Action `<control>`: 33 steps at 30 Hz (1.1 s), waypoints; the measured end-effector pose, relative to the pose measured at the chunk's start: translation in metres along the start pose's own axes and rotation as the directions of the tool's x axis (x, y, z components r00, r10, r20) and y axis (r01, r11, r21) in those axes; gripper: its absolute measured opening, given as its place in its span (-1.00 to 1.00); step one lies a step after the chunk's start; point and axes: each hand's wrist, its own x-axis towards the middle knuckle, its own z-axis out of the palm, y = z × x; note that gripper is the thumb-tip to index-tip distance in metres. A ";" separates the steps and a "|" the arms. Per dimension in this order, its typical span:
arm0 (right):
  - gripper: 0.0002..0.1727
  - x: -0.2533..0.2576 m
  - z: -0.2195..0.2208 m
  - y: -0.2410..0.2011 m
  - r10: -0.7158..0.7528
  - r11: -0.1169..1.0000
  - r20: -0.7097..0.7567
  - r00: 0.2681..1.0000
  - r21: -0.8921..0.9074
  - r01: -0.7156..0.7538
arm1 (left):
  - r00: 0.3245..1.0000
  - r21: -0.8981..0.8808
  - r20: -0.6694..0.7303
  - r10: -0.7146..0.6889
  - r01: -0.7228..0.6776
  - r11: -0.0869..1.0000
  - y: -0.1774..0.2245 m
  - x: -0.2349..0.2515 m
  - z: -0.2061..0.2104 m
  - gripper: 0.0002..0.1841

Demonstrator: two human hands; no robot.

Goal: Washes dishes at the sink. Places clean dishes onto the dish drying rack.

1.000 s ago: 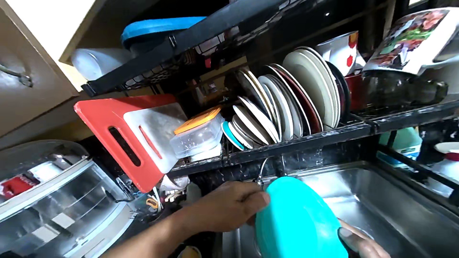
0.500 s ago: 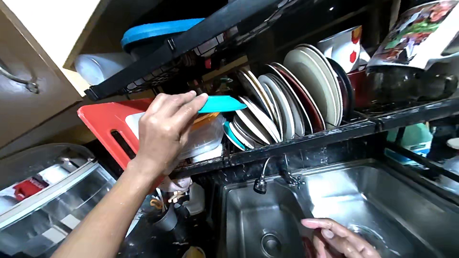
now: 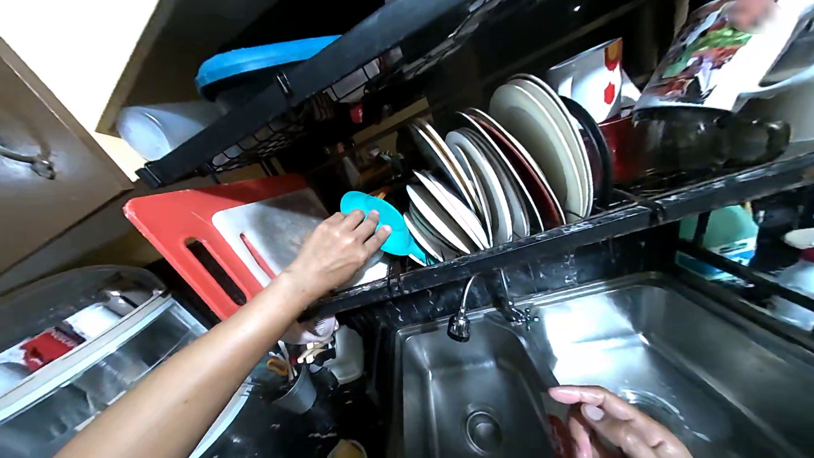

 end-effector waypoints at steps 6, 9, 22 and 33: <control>-0.55 0.003 0.006 0.005 0.001 1.000 0.003 1.000 -0.002 -0.001 | 1.000 0.027 0.004 -0.021 0.021 0.999 0.009 0.024 0.006 -0.70; -0.55 0.003 0.013 0.006 0.023 1.000 0.034 0.999 0.000 -0.023 | 0.992 0.093 0.119 -0.049 0.038 0.995 0.015 0.039 0.010 -0.74; -0.57 -0.007 0.021 0.015 0.079 0.996 0.020 0.997 0.041 -0.080 | 0.990 0.081 0.138 -0.016 0.005 0.997 0.029 0.032 0.014 -0.84; -0.58 -0.003 0.034 0.021 0.116 0.991 0.098 0.988 0.056 -0.122 | 0.958 0.017 0.244 -0.154 0.154 0.988 0.030 0.053 0.033 -0.80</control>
